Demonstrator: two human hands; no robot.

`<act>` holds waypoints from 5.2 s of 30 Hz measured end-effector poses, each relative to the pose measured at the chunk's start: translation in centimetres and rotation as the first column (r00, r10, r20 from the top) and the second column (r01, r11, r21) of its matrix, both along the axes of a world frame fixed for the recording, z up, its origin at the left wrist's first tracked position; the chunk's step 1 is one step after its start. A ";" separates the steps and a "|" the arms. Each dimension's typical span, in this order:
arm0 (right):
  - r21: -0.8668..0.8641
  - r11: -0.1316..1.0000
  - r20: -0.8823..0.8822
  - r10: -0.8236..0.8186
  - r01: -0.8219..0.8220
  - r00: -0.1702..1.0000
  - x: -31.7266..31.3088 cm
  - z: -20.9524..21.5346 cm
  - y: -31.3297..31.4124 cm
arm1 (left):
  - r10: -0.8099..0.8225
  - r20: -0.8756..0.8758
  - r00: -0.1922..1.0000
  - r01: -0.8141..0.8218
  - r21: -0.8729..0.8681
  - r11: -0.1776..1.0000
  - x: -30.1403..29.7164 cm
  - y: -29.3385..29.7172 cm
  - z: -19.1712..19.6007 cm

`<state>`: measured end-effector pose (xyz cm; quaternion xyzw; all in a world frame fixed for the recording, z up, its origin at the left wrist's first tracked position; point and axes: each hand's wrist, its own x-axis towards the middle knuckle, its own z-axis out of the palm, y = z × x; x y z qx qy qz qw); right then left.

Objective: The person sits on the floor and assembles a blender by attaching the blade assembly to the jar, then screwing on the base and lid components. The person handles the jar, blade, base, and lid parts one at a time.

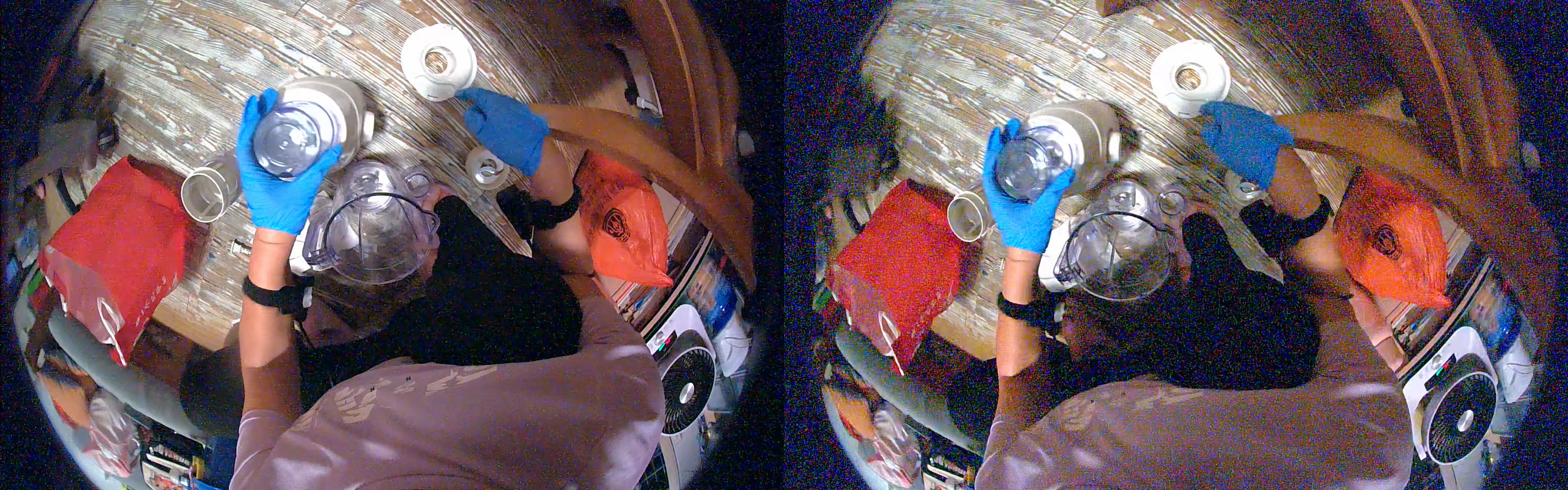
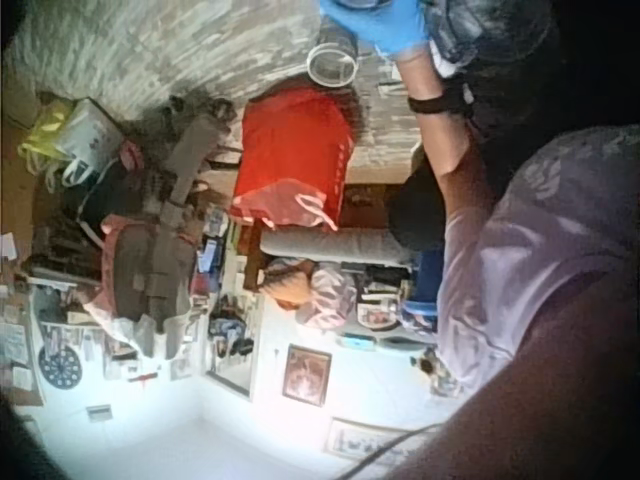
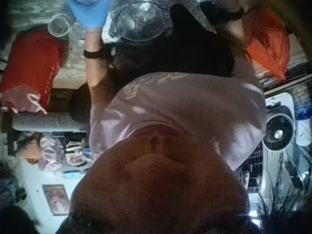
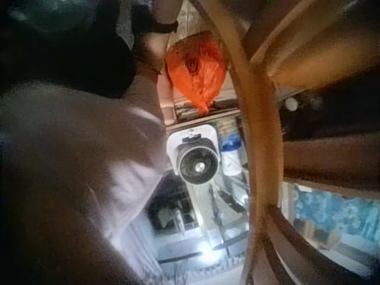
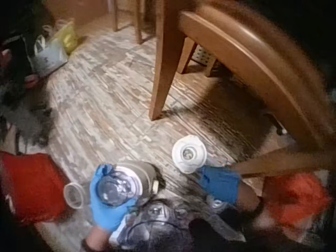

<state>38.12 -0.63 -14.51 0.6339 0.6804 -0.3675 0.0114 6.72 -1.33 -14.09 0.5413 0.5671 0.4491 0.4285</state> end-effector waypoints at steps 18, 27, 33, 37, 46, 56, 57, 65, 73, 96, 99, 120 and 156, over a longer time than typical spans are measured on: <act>-0.215 0.975 -0.015 0.048 -0.050 0.999 0.3 -2.5 -3.2 | 0.069 -0.006 0.998 -0.069 0.032 0.997 -3.9 3.8 -1.0; -0.243 0.753 -0.192 0.581 -0.612 0.791 6.0 -11.3 -7.0 | 0.073 -0.048 0.996 -0.071 0.030 0.997 -4.1 3.7 -1.2; -0.418 0.712 -0.279 0.491 -0.564 0.825 7.4 -12.4 -9.9 | 0.036 -0.084 0.996 -0.031 0.055 0.998 -4.3 3.7 -0.9; -0.591 0.707 -0.278 0.275 -0.389 0.920 9.0 -11.2 -12.6 | 0.016 -0.051 0.999 -0.014 0.028 1.000 -4.4 3.9 -1.0; -0.813 0.582 -0.211 -0.290 -0.003 0.934 10.1 -9.7 -18.0 | 0.033 -0.090 0.995 -0.029 0.050 0.998 -4.5 3.8 -1.3; -0.863 0.383 -0.243 -0.887 0.331 0.393 9.9 -6.8 -17.0 | 0.021 -0.125 0.992 -0.013 0.064 0.998 -4.5 3.9 -1.4; -0.860 0.377 -0.252 -0.900 0.343 0.356 10.1 -6.9 -16.9 | 0.020 -0.129 0.991 -0.012 0.064 0.998 -4.4 3.9 -1.4; -0.857 0.300 -0.264 -0.954 0.418 0.144 10.5 -13.0 -17.8 | 0.032 -0.115 0.993 -0.024 0.069 0.997 -4.3 3.8 -1.3; -0.572 0.565 -0.194 -0.797 0.595 0.571 8.5 -14.8 -16.3 | 0.043 -0.055 0.998 -0.040 0.057 0.998 -4.2 3.8 -1.4; -0.363 0.880 -0.525 -0.465 0.307 0.713 1.4 -8.5 -7.8 | 0.052 -0.019 0.998 -0.050 0.072 0.996 -4.1 3.4 -1.6; -0.170 0.980 -0.323 -0.154 0.102 0.934 1.7 -10.3 -6.7 | 0.052 0.000 0.999 -0.052 0.070 0.996 -4.1 3.4 -1.7; -0.068 0.923 -0.338 -0.380 0.380 0.861 -3.6 -14.3 -3.7 | 0.024 -0.066 0.998 -0.018 0.089 0.996 -4.1 3.3 -1.2; 0.424 0.806 0.216 0.354 -0.414 0.910 -26.1 5.6 7.6 | 0.370 0.248 0.896 -0.362 -0.078 0.929 -3.3 2.3 -6.4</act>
